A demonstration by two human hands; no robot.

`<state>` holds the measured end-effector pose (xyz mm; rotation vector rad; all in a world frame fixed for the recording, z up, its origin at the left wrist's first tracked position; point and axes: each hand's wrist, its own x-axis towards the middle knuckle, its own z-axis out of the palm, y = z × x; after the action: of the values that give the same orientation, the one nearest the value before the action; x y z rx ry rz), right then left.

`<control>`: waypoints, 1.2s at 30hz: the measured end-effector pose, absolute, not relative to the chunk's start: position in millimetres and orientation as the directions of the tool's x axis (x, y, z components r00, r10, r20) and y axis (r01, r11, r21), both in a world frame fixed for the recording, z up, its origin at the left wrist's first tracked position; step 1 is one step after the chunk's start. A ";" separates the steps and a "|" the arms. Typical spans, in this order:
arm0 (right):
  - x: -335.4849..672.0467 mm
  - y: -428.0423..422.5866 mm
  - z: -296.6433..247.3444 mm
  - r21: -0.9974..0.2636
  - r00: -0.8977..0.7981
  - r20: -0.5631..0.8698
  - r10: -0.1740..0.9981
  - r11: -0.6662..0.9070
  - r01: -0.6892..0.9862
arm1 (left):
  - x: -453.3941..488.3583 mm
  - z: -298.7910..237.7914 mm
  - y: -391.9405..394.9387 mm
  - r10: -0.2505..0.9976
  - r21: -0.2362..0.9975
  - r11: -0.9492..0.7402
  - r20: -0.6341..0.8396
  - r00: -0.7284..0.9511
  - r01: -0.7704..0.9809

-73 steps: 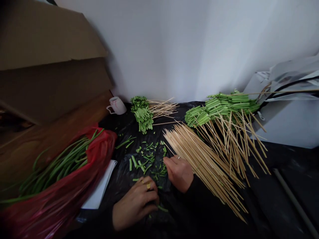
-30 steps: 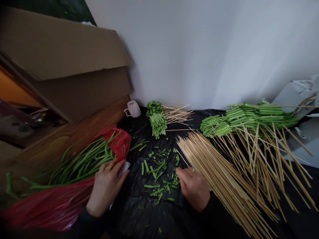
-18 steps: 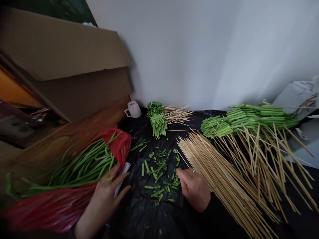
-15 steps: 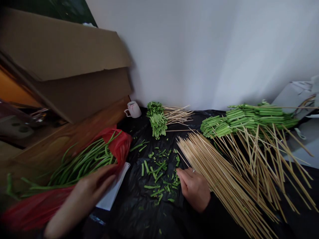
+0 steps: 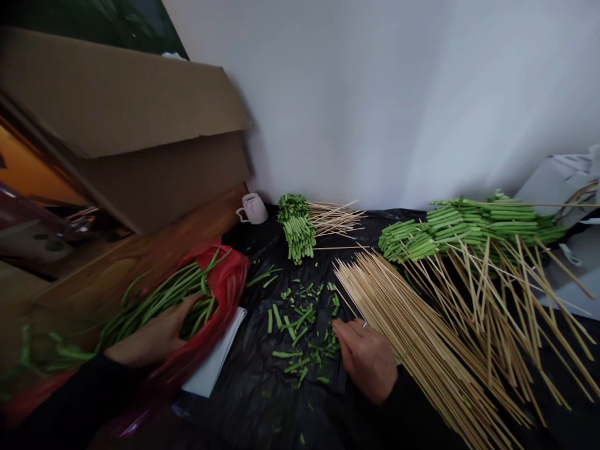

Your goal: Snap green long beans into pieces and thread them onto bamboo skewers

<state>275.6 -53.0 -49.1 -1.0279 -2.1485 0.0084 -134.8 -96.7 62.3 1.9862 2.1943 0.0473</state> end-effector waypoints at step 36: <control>88.5 -43.1 -5.4 -0.066 -0.893 0.313 0.324 0.945 0.319 | -161.1 113.3 -95.5 0.985 0.409 0.157 -0.127 -0.114 0.899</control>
<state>88.5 -43.1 -5.4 -0.4716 -2.7766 0.0189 -161.1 -95.5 113.3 1.7993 2.0759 0.3263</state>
